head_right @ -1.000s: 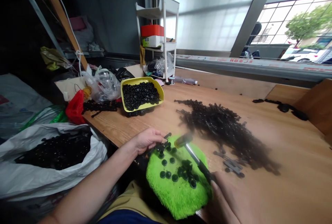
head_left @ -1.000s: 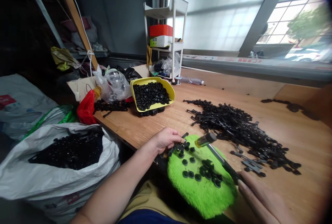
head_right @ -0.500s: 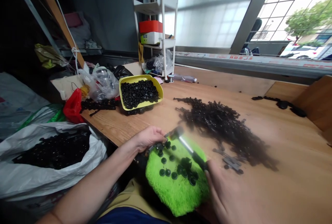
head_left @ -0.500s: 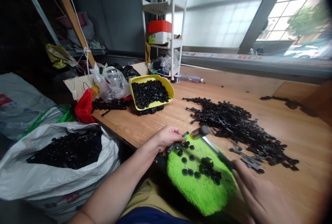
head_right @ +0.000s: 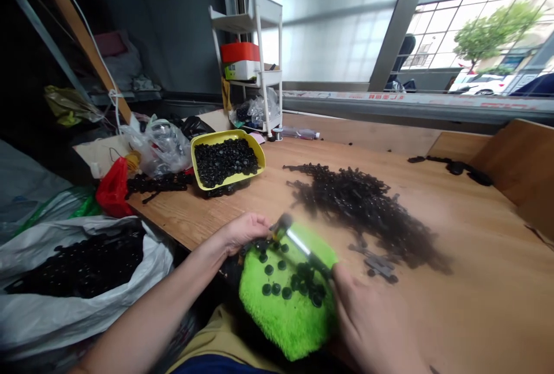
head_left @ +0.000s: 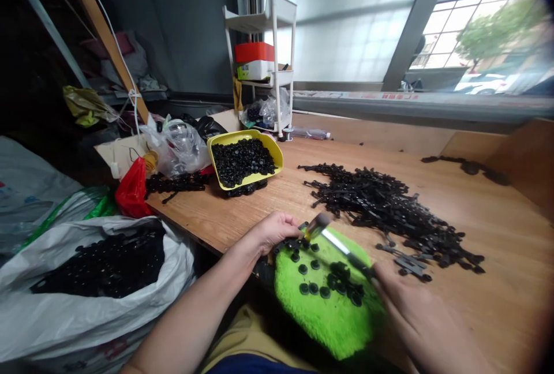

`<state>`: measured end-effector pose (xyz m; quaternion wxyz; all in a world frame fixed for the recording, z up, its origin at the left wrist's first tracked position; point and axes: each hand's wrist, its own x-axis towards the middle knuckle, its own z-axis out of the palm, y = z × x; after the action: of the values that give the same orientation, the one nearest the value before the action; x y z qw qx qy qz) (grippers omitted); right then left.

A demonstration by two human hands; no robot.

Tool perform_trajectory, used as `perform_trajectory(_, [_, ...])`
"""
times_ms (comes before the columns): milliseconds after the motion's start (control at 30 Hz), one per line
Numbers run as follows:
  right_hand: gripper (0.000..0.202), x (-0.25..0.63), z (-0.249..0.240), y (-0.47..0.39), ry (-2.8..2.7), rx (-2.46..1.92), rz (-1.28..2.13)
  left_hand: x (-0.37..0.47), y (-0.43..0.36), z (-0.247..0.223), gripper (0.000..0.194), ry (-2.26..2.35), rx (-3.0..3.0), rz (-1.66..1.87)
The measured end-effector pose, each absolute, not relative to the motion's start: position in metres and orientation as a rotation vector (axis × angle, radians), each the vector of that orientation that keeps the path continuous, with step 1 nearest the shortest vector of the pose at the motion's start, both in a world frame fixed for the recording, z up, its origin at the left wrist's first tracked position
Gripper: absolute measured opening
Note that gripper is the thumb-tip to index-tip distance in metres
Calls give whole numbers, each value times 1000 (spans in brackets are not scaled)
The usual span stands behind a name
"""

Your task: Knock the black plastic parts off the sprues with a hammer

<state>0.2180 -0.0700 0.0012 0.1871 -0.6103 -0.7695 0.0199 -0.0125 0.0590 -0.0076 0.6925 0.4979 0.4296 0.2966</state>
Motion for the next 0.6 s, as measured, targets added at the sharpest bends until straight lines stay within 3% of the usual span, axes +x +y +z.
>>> perform_trajectory(167, [33, 236, -15, -75, -2088, -1721, -11, -17, 57, -6, 27, 1003, 1154, 619])
perform_trajectory(400, [42, 292, -62, -105, -1668, -1772, 385, -25, 49, -4, 28, 913, 1259, 701])
perform_trajectory(600, [50, 300, -84, -113, -1872, -1497, 101, -24, 49, -3, 22, 900, 1450, 671])
